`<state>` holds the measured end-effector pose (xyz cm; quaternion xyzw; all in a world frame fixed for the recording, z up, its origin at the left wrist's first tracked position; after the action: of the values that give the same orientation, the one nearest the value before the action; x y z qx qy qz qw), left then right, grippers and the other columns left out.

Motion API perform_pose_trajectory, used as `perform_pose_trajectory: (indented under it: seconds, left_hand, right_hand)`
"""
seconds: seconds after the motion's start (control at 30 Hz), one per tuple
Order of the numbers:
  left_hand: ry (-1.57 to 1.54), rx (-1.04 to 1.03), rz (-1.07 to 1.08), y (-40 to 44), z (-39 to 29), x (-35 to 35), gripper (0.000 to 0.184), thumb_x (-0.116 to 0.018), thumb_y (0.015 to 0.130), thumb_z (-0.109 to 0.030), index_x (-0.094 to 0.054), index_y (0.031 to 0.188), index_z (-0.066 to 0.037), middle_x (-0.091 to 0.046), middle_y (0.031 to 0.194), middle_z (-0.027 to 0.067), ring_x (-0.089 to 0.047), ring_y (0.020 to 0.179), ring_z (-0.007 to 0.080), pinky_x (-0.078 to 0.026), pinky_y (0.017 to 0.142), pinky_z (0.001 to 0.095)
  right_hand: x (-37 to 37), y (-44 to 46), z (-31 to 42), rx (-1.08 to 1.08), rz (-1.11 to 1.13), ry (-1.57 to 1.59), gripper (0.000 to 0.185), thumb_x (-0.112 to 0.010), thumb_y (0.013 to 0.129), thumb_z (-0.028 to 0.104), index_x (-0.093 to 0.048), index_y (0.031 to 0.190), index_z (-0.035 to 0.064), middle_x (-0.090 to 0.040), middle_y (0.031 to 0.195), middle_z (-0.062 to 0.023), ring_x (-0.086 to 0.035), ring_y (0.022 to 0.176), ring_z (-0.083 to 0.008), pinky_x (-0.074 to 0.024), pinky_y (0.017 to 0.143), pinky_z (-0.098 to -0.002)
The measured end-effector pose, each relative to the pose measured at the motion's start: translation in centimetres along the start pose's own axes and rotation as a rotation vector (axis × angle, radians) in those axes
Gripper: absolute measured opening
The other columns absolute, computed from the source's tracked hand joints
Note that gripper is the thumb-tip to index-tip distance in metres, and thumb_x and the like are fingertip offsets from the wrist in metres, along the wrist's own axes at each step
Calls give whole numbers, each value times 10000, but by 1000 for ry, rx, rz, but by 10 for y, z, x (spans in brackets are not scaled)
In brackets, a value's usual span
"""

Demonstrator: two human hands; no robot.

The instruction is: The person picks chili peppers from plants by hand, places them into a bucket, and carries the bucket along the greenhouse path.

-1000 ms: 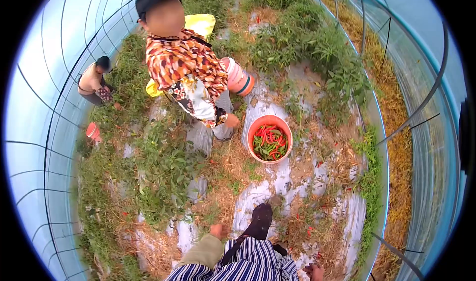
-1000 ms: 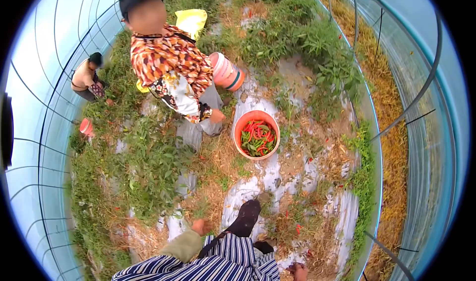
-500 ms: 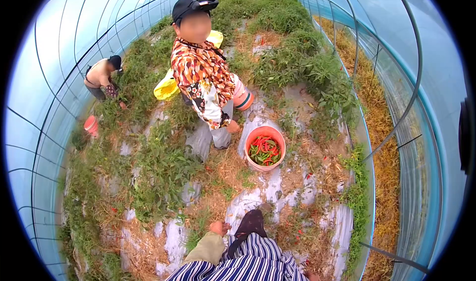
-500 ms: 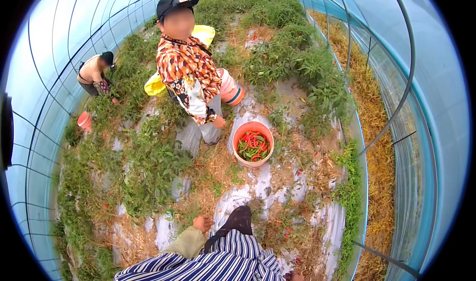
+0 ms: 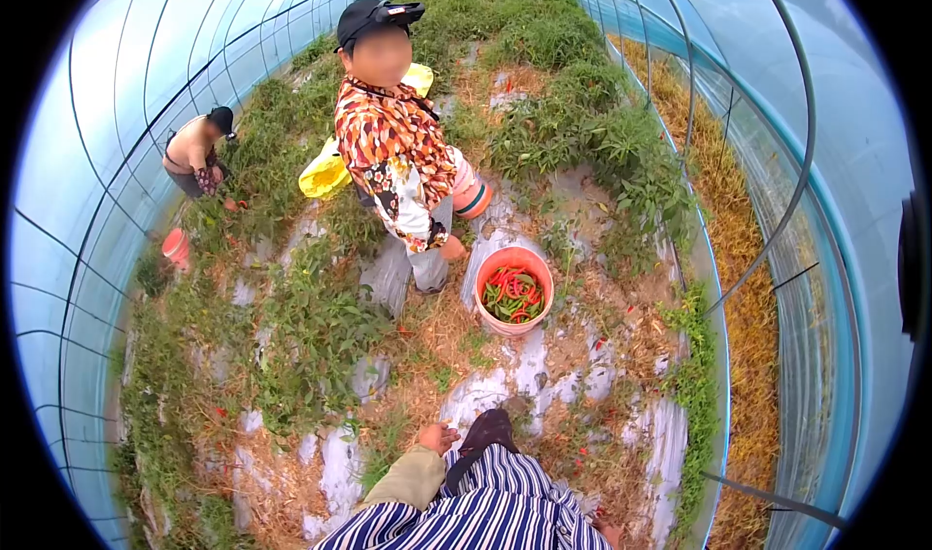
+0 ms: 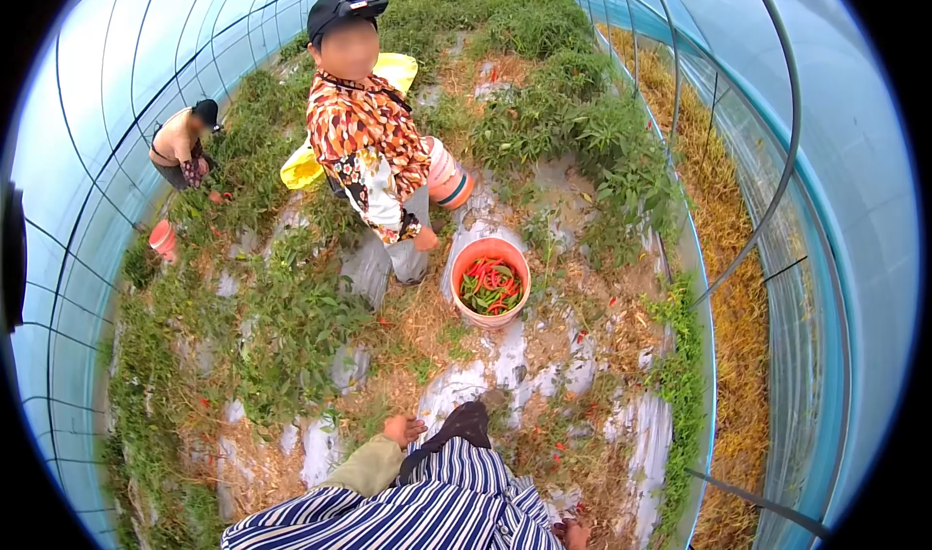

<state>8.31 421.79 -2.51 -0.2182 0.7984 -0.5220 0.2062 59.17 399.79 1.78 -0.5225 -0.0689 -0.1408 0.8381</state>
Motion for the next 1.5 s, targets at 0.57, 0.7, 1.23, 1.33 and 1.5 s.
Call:
perform_pose_trajectory:
  seconds: [0.57,0.7,1.23,1.33,1.5]
  left_hand:
    - [54,-13,-53,-6,9,-5,330,-402,884,-156,-452,1156,25,-640,892,187,-666,695,319,-447,523,394]
    - [63,-14,-67,-8,10,-4,357,-389,890,-161,-440,1187,29,-641,898,186,-670,711,324,-449,530,392]
    - [-5,-55,-79,-19,4,-10,316,-438,878,-51,-423,1108,164,-609,965,300,-652,806,417,-561,663,459]
    - [32,-18,-82,-12,6,-8,310,-411,888,-97,-438,1128,97,-624,952,249,-663,774,376,-515,592,416]
    - [31,22,-102,-9,9,-6,302,-389,895,-129,-440,1153,21,-635,919,199,-672,721,340,-459,485,363]
  right_hand:
    - [15,34,-33,490,-102,-1071,234,-608,816,247,-671,987,100,-686,825,-102,-661,760,-245,-475,647,-377]
    - [24,61,-59,514,-126,-999,261,-607,791,312,-693,998,178,-683,858,-116,-646,815,-279,-464,716,-421]
    - [16,4,-22,-17,-41,172,232,-549,801,208,-589,994,85,-644,796,-152,-625,664,-257,-441,547,-350]
    - [10,-6,-14,-60,-38,312,221,-541,805,169,-561,985,43,-633,769,-164,-618,613,-253,-440,487,-334]
    - [3,-18,0,-95,-53,446,208,-527,810,106,-516,971,-27,-615,724,-182,-608,529,-246,-437,387,-306]
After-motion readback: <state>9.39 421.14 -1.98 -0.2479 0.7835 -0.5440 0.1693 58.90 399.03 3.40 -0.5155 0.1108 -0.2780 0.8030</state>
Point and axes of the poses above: each hand's wrist, its own y-axis towards the middle knuckle, its own x-axis out of the back of the hand, z = x × y, the point moved 9 cm from there along y, towards the middle knuckle
